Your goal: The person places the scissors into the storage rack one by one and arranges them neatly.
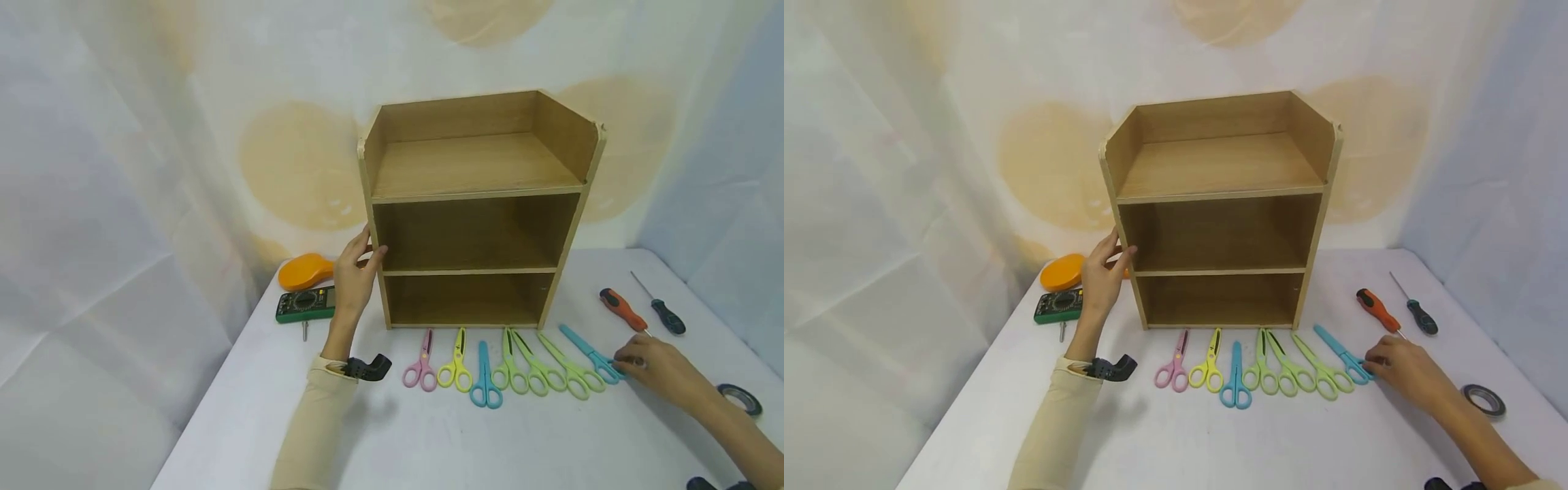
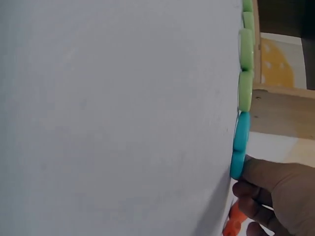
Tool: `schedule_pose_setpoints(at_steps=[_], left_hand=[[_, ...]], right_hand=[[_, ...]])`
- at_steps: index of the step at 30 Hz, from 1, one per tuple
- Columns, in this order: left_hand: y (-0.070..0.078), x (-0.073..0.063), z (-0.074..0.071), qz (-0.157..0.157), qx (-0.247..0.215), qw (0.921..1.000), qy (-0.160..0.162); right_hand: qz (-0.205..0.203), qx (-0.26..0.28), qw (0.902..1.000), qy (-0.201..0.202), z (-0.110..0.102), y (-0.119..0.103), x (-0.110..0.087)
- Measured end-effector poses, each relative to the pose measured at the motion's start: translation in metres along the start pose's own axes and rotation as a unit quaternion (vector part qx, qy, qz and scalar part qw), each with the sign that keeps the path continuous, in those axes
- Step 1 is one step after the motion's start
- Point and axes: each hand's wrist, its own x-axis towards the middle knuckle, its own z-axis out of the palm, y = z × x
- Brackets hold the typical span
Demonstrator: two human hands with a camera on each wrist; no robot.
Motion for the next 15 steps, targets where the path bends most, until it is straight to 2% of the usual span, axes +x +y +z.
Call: schedule_pose_setpoints(at_steps=[7, 12, 15], left_hand=[[0.007, -0.016, 0.0, -0.024, -0.021, 0.9994, 0.015], [0.011, -0.015, 0.006, -0.024, -0.035, 0.9991, -0.004], [0.013, -0.013, 0.011, -0.029, -0.038, 0.9988, -0.007]], right_hand=[[-0.006, -0.006, 1.0, 0.0, 0.003, 0.0, -0.009], [0.02, 0.016, 0.9997, 0.006, -0.012, 0.001, -0.026], [0.003, 0.0, 0.9995, 0.03, -0.024, 0.0, -0.034]])
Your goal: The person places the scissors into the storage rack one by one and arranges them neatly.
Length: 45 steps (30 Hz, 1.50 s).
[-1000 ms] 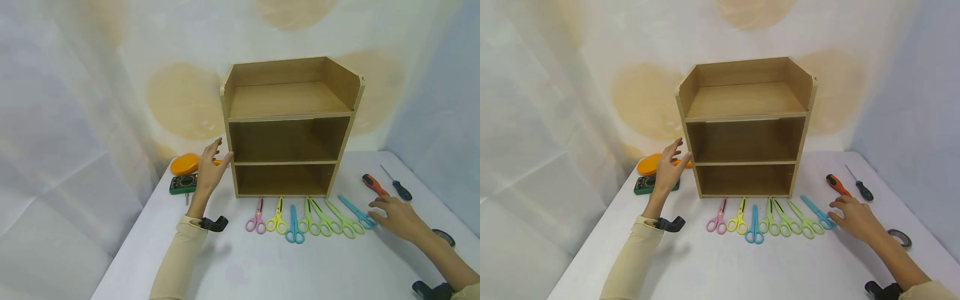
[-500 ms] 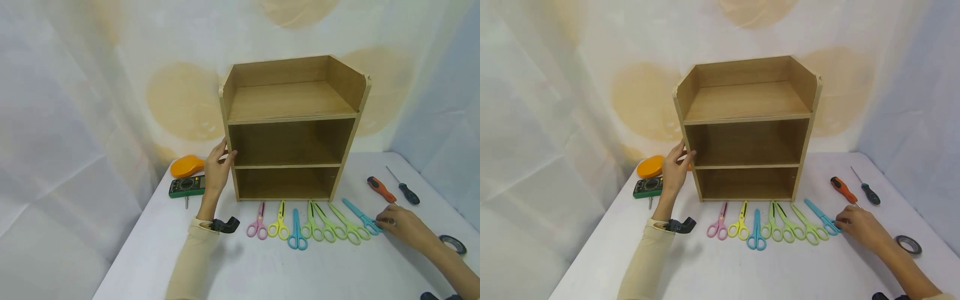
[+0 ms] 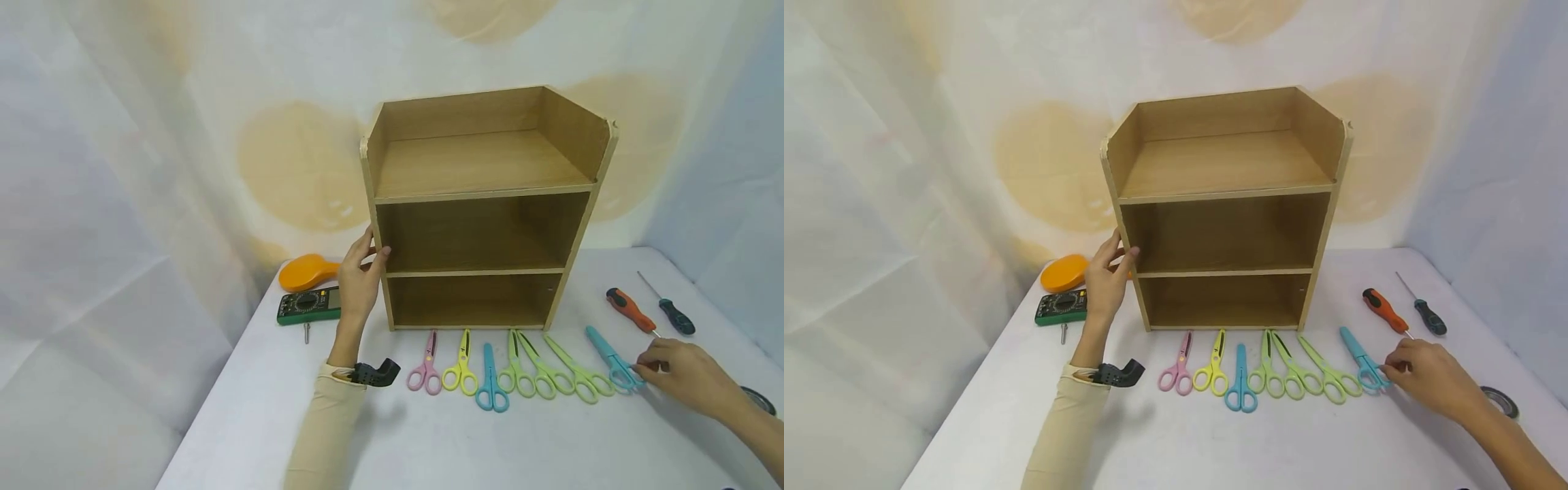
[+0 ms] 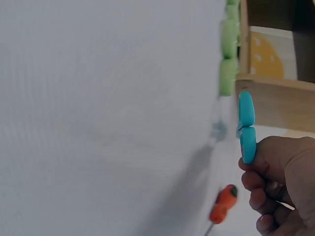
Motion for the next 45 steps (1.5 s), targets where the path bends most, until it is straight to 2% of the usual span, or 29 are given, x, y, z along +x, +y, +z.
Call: schedule_pose_setpoints(at_steps=[5, 8, 14, 19, 22, 25, 31, 35, 39, 45], left_hand=[[0.002, 0.002, 0.002, -0.001, -0.003, 1.0, 0.008], [0.0, 0.002, 0.003, 0.006, -0.006, 0.9999, 0.007], [-0.002, 0.003, 0.006, 0.017, -0.002, 0.9998, 0.007], [-0.003, 0.005, 0.007, 0.023, 0.0, 0.9997, 0.009], [-0.004, 0.006, 0.008, 0.029, 0.002, 0.9996, 0.007], [-0.006, 0.008, 0.007, 0.036, 0.001, 0.9993, 0.01], [-0.01, 0.006, 0.004, 0.032, 0.001, 0.9991, 0.028], [-0.011, 0.005, 0.005, 0.029, 0.008, 0.9993, 0.022], [-0.012, 0.006, 0.007, 0.032, 0.001, 0.9994, 0.016], [-0.01, 0.007, 0.005, 0.028, -0.005, 0.9994, 0.017]], right_hand=[[-0.027, -0.011, 0.9981, 0.054, -0.023, -0.013, -0.007], [-0.009, -0.009, 0.9979, 0.063, -0.042, -0.024, -0.009], [-0.05, -0.036, 0.9927, 0.104, -0.077, -0.049, -0.007], [-0.046, -0.047, 0.9921, 0.107, -0.101, -0.078, -0.006], [-0.069, -0.037, 0.9886, 0.129, -0.116, -0.096, -0.004], [-0.097, -0.027, 0.9839, 0.148, -0.131, -0.115, 0.003], [-0.153, 0.021, 0.977, 0.146, -0.154, -0.156, 0.025], [-0.188, 0.034, 0.9686, 0.159, -0.164, -0.176, 0.039], [-0.201, 0.03, 0.9636, 0.173, -0.171, -0.192, 0.055], [-0.205, 0.038, 0.964, 0.164, -0.186, -0.221, 0.081]])
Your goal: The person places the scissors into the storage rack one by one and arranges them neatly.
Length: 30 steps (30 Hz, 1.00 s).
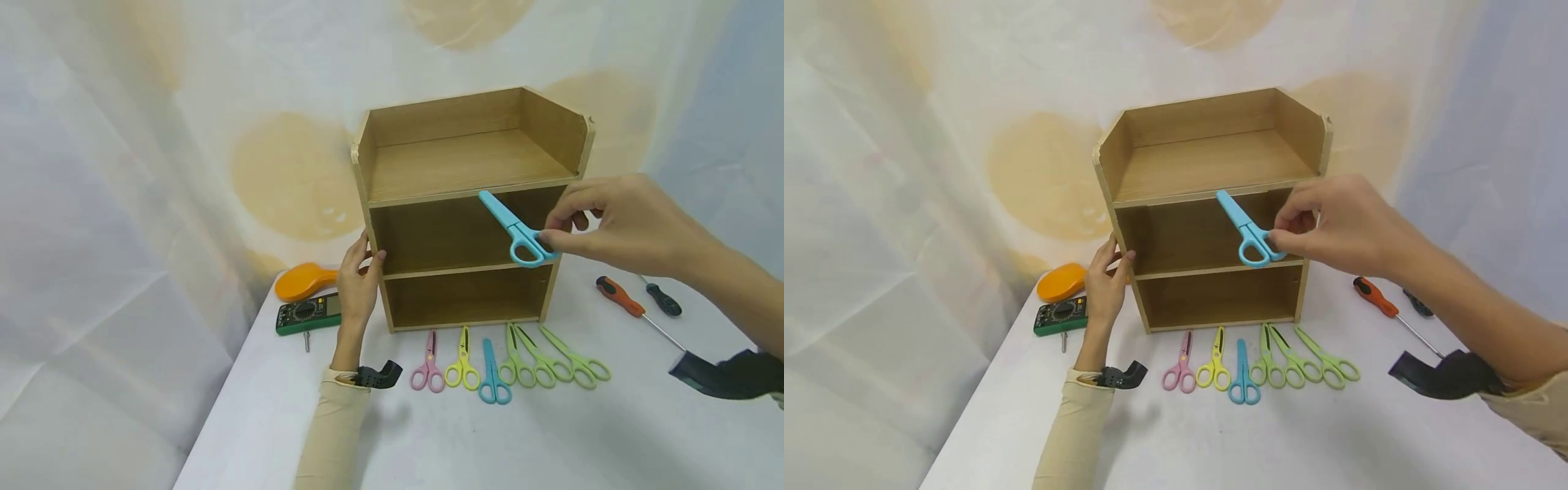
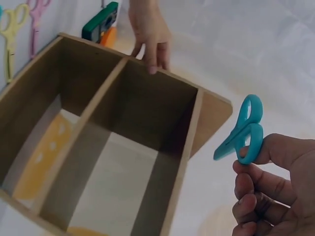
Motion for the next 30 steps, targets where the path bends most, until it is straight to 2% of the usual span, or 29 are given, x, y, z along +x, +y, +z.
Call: schedule_pose_setpoints(at_steps=[12, 17, 22, 27, 30], left_hand=[[0.003, -0.002, 0.002, -0.002, 0.017, 0.9999, -0.001], [0.004, -0.001, 0.001, -0.001, 0.015, 0.9999, 0.002], [0.005, -0.002, 0.002, 0.004, 0.011, 0.9999, 0.005], [0.007, -0.005, 0.004, 0.013, 0.021, 0.9997, 0.001], [0.008, -0.005, 0.005, 0.008, 0.036, 0.9993, -0.002]], right_hand=[[0.017, 0.036, 0.9992, -0.007, 0.009, -0.021, 0.07], [0.04, 0.04, 0.9978, -0.034, 0.018, -0.026, 0.1], [0.066, 0.056, 0.9939, -0.068, 0.034, -0.033, 0.124], [0.072, 0.066, 0.9919, -0.082, 0.052, -0.037, 0.141], [0.081, 0.074, 0.9903, -0.085, 0.063, -0.038, 0.152]])
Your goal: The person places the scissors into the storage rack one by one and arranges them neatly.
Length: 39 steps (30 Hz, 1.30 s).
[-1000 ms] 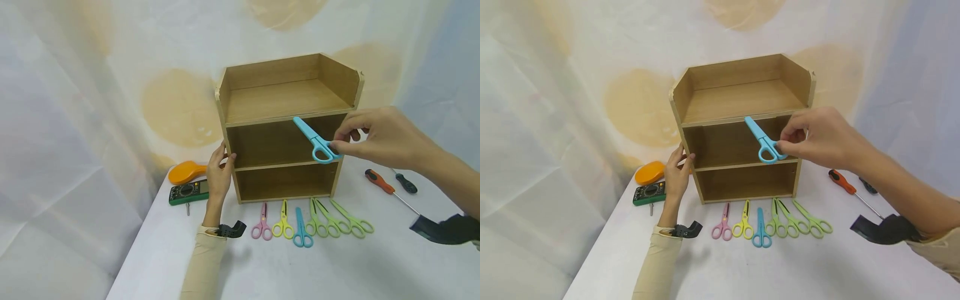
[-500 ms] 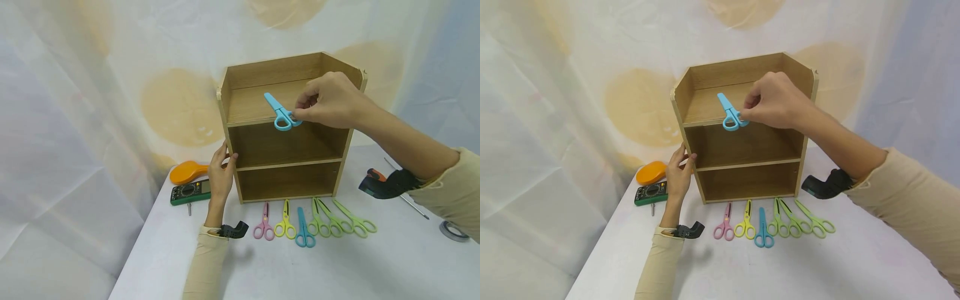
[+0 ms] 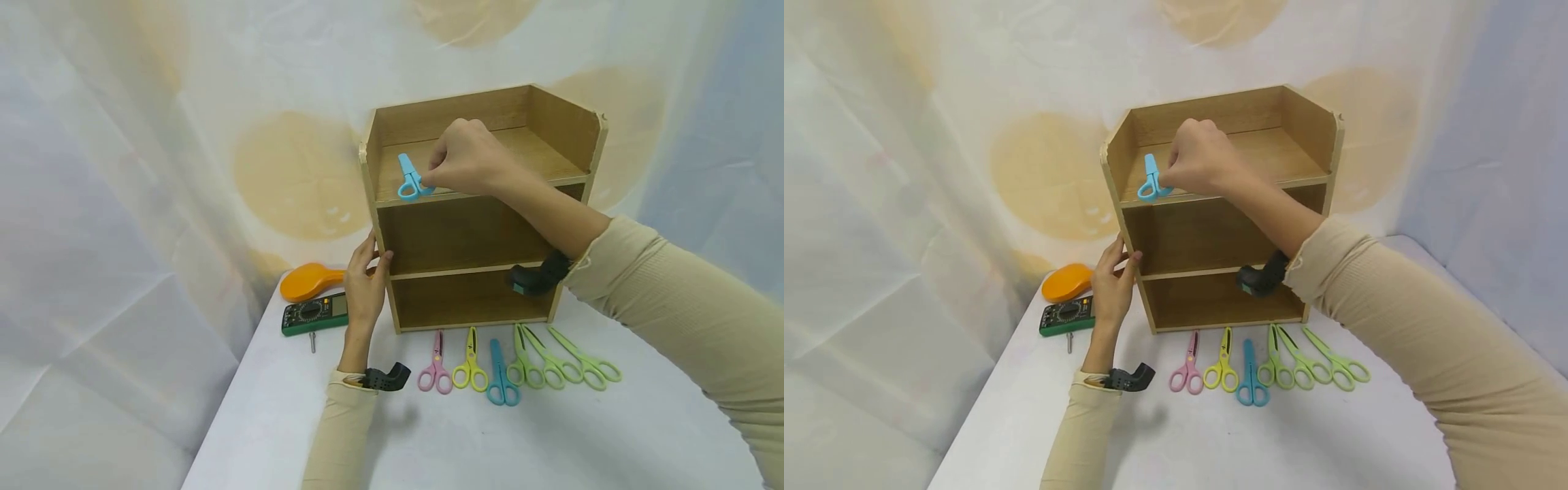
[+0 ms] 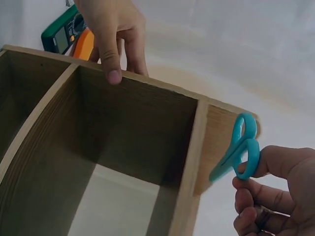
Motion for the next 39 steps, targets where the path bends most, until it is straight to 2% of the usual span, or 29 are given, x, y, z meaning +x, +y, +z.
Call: schedule_pose_setpoints(at_steps=[3, 11, 16, 21, 25, 29, 34, 39], left_hand=[[0.001, 0.001, 0.001, -0.001, 0.005, 1.0, 0.001], [0.006, -0.001, 0.006, 0.009, -0.02, 0.9997, 0.011], [0.008, -0.003, 0.011, 0.023, -0.018, 0.9994, 0.017], [0.011, -0.005, 0.01, 0.019, -0.031, 0.9991, 0.022], [0.012, -0.006, 0.006, 0.009, -0.025, 0.9995, 0.017], [0.011, -0.006, 0.003, 0.002, -0.012, 0.9999, 0.007], [0.01, -0.004, -0.001, 0.004, -0.013, 0.9999, 0.005], [0.009, -0.001, -0.003, 0.009, -0.015, 0.9998, 0.009]], right_hand=[[0.016, 0.008, 0.9998, -0.002, 0.009, -0.002, 0.012], [0.058, 0.01, 0.9982, -0.011, 0.028, -0.003, 0.033], [0.076, -0.002, 0.997, -0.012, 0.035, 0.0, 0.035], [0.059, -0.016, 0.9978, -0.023, 0.036, 0.002, 0.03], [0.027, -0.031, 0.999, -0.019, 0.032, -0.002, 0.019], [-0.028, -0.043, 0.9984, 0.023, 0.019, -0.009, -0.001], [-0.093, -0.067, 0.9916, 0.059, 0.001, -0.011, -0.037], [-0.135, -0.065, 0.9862, 0.07, -0.001, 0.001, -0.078]])
